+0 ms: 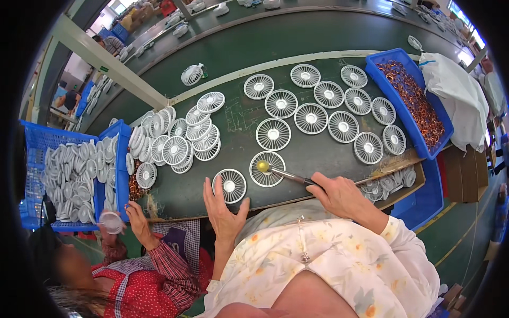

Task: The person taps inserts into fan grilles with a small hammer, packs the grilles into a box, and fits metal rings into more fan grilles by hand.

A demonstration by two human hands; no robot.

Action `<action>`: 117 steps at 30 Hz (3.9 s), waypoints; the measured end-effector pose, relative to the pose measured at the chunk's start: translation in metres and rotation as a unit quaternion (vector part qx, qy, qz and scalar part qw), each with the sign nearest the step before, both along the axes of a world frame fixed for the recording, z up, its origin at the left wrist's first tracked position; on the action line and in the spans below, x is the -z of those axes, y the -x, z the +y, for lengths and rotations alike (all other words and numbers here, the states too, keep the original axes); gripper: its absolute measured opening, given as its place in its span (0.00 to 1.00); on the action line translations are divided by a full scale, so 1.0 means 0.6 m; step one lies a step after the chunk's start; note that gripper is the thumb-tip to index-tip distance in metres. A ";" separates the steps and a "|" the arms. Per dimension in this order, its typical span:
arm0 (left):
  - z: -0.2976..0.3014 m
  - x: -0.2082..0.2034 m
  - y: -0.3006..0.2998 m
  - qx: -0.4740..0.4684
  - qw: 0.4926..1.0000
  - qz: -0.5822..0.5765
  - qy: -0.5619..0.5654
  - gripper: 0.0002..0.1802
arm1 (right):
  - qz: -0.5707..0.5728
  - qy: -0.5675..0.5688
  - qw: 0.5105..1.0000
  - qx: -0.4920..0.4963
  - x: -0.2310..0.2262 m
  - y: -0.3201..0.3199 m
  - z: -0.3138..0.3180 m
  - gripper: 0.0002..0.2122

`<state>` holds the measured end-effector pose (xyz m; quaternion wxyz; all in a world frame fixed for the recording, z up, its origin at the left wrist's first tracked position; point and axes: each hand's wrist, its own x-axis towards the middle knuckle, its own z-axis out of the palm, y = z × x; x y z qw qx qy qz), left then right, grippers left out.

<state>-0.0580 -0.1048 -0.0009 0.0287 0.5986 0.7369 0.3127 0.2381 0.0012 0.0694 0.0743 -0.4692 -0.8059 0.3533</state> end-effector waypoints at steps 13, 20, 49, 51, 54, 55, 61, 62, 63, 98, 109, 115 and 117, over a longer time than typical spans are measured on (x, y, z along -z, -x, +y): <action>0.016 0.012 0.001 0.015 0.999 -0.035 -0.021 0.58 | 0.037 0.010 0.997 -0.062 -0.012 0.026 -0.001 0.11; 0.021 0.013 0.000 0.009 0.997 -0.066 -0.029 0.63 | 0.026 -0.027 0.988 -0.147 -0.003 0.101 0.006 0.11; 0.008 0.014 -0.001 0.013 0.991 -0.112 -0.076 0.54 | 0.123 -0.231 0.903 0.339 -0.028 -0.114 0.040 0.12; 0.027 0.007 -0.006 0.038 0.989 -0.113 -0.091 0.52 | 0.005 -0.351 0.833 0.427 -0.026 -0.205 0.066 0.12; 0.062 -0.009 -0.032 0.082 0.985 -0.122 -0.094 0.51 | -0.167 -0.331 0.771 0.517 -0.040 -0.314 0.084 0.12; 0.073 -0.012 -0.040 0.101 0.983 -0.128 -0.088 0.51 | -0.215 -0.307 0.761 0.529 -0.041 -0.343 0.087 0.12; 0.115 -0.020 -0.071 0.160 0.986 -0.034 -0.034 0.54 | -0.316 -0.359 0.723 0.498 0.005 -0.411 0.094 0.18; 0.121 -0.026 -0.080 0.169 0.985 0.003 -0.033 0.57 | -0.265 -0.404 0.715 0.505 0.004 -0.388 0.096 0.20; 0.126 -0.029 -0.086 0.174 0.985 0.014 -0.011 0.62 | -0.208 -0.454 0.728 0.471 0.001 -0.358 0.101 0.20; 0.560 -0.053 -0.044 0.073 0.994 0.010 0.075 0.51 | 0.044 -0.273 0.947 0.162 0.060 0.041 0.193 0.32; 0.395 -0.070 -0.145 0.255 0.963 -0.089 0.015 0.48 | 0.074 -0.276 0.937 0.202 0.083 0.027 0.167 0.33; 0.293 -0.047 -0.250 0.404 0.910 -0.092 -0.028 0.53 | 0.152 -0.306 0.913 0.223 0.087 -0.104 0.036 0.33; 0.259 -0.038 -0.309 0.435 0.891 -0.128 -0.021 0.53 | 0.166 -0.331 0.885 0.283 0.092 -0.144 -0.016 0.34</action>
